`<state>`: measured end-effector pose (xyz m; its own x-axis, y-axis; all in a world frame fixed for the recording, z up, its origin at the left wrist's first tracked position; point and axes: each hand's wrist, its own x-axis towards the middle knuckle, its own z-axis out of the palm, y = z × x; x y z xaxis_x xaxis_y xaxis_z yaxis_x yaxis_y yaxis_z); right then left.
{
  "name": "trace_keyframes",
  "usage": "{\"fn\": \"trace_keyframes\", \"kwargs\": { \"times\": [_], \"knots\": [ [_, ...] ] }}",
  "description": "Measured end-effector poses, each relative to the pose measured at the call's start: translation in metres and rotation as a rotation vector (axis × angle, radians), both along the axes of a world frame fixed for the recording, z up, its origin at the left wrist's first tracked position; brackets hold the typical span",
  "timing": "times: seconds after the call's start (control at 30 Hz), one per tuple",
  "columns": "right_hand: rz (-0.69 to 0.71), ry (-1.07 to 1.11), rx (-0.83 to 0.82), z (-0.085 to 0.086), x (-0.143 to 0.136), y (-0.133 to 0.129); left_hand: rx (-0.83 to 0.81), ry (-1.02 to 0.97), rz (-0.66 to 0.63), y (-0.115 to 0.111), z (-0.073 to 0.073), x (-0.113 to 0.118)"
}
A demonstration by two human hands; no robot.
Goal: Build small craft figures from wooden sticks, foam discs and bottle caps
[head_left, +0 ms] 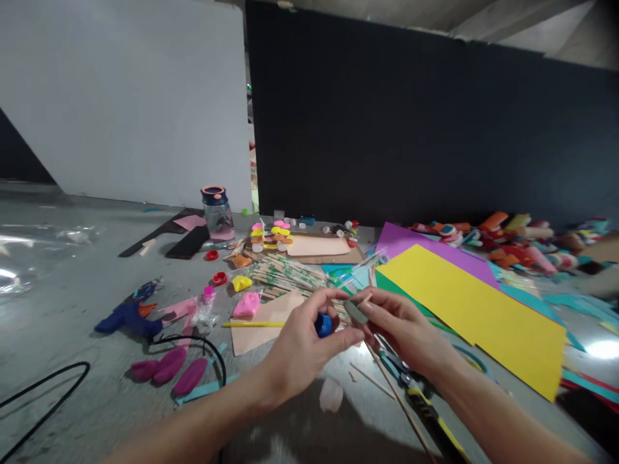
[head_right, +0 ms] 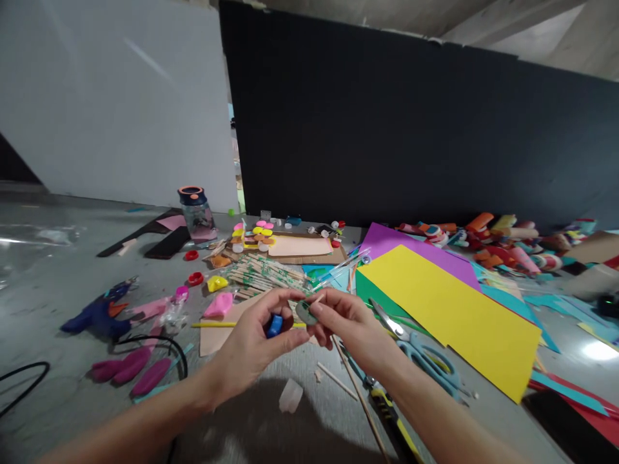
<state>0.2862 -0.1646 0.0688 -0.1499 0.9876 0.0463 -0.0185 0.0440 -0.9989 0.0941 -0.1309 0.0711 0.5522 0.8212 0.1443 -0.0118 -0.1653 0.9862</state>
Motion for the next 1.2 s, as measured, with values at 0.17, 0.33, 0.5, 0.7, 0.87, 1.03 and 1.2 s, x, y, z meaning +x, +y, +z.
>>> {"fn": "trace_keyframes", "kwargs": {
  "times": [0.17, 0.33, 0.5, 0.7, 0.87, 1.03, 1.2],
  "knots": [
    [-0.286, -0.363, 0.018, -0.014, 0.044, 0.04, -0.1, -0.013, 0.062, 0.019, -0.01, 0.001],
    [-0.505, -0.697, -0.145, -0.032, 0.135, 0.077, -0.252, -0.025, 0.042, 0.031, -0.019, 0.004],
    [-0.63, -1.041, -0.282, -0.036, 0.197, 0.098, -0.322, -0.012, 0.01, 0.032, -0.023, 0.006],
    [-0.666, -1.282, -0.197, -0.045, 0.196, 0.153, -0.337, 0.007, -0.009, 0.03, -0.024, 0.008],
    [-0.65, -1.363, -0.219, -0.056, 0.188, 0.174, -0.33, 0.015, -0.005, 0.032, -0.024, 0.006],
    [-0.665, -1.368, -0.238, -0.056, 0.19, 0.168, -0.316, 0.027, -0.003, 0.033, -0.025, 0.007],
    [-0.689, -1.252, -0.218, -0.052, 0.178, 0.17, -0.31, 0.025, -0.014, 0.033, -0.028, 0.007]
  ]
}}
